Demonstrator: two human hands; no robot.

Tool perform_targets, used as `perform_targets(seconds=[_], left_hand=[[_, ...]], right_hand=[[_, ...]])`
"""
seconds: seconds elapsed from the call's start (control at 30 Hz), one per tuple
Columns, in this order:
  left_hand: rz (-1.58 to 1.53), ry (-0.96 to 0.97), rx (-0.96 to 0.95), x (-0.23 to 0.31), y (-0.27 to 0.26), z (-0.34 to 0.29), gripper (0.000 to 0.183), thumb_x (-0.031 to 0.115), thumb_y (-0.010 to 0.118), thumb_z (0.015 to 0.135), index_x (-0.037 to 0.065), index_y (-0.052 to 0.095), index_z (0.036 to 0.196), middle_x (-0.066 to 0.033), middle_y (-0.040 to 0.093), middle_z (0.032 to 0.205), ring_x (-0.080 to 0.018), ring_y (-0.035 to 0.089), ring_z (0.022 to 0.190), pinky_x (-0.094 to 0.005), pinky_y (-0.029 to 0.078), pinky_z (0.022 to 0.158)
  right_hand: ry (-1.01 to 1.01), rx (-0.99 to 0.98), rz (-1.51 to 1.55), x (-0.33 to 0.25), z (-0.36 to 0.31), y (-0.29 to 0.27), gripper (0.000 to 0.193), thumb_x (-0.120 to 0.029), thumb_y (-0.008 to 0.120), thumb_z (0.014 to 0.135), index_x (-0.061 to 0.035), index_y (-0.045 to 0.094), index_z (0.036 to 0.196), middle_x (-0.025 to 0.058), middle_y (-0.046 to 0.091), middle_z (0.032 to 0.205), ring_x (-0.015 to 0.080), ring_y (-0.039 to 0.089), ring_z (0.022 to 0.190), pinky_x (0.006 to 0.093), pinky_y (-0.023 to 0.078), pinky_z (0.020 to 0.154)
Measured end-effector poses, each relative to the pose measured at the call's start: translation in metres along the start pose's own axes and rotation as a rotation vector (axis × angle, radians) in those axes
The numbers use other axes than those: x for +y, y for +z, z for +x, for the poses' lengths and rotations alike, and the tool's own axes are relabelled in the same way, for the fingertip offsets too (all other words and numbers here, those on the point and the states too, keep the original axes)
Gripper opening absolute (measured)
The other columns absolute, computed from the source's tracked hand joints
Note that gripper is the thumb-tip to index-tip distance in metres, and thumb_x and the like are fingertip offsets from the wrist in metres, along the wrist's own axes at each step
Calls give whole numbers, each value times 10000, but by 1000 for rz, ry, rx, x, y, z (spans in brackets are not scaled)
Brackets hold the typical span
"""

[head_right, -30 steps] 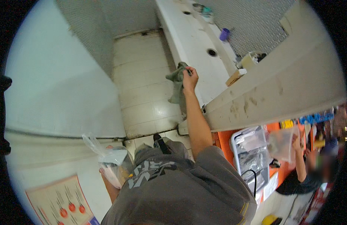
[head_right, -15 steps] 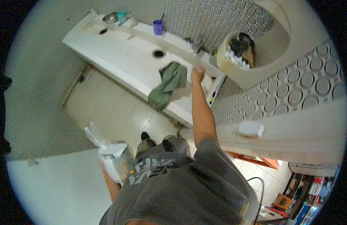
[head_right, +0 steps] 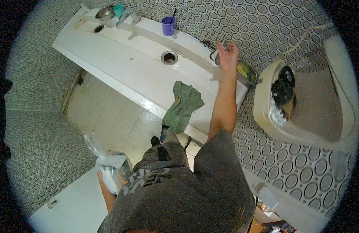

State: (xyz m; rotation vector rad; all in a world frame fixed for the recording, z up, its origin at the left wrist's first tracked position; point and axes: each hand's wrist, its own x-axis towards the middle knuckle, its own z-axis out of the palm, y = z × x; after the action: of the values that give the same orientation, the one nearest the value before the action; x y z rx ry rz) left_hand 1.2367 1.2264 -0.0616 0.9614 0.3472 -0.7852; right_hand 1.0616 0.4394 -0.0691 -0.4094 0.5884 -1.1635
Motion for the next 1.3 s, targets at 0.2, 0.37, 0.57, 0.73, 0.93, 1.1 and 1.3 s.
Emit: perform_targets(seconds=[0.2,0.37,0.57,0.73,0.93,1.1,1.3], left_hand=[[2,8,53,8,37,11,699,516,758,818,43,558,1292,-128,629,1208,-296,607,1087,-458,501,948],[33,-2,58,11,64,20,706,513,761,816,42,553,1300,-131,626,1219,-298,603,1099,-459,498,958],[48,-21,67,9,83,24,716,509,766,814,42,548,1310,-134,621,1231,-300,599,1112,-461,494,969],[45,-34,76,6,90,26,724,506,770,812,42,543,1318,-136,618,1241,-301,595,1124,-462,491,978],[53,-40,74,5,94,25,733,503,775,810,41,537,1328,-139,613,1253,-303,591,1138,-464,487,989],[80,-47,71,6,99,21,742,500,779,808,41,532,1336,-141,610,1263,-305,587,1149,-465,484,998],[78,-63,85,1,103,19,752,496,783,806,41,527,1346,-144,605,1276,-307,583,1163,-467,480,1010]], right_hand=[[2,385,-98,90,-15,-145,297,-248,594,995,-100,550,1249,44,614,1203,222,597,1092,412,496,931],[193,352,-142,163,31,-178,187,-321,674,968,-140,644,1003,30,632,1074,120,583,783,249,375,567],[186,103,-897,171,-9,-173,358,-459,688,923,-117,705,1028,62,672,950,163,612,725,305,461,577],[135,-472,-1902,188,-117,-194,349,-201,739,835,-77,696,1158,132,715,1027,302,674,973,423,527,859],[-203,103,-1940,127,-10,-188,238,-166,677,881,5,662,1047,225,701,1040,403,674,963,459,534,848],[-132,-178,-1551,111,11,-191,284,-58,753,814,-60,638,1074,97,711,954,213,681,877,354,537,785],[-96,-160,-1534,157,-53,-197,285,-234,781,865,-96,656,1080,46,659,884,185,634,824,327,534,773]])
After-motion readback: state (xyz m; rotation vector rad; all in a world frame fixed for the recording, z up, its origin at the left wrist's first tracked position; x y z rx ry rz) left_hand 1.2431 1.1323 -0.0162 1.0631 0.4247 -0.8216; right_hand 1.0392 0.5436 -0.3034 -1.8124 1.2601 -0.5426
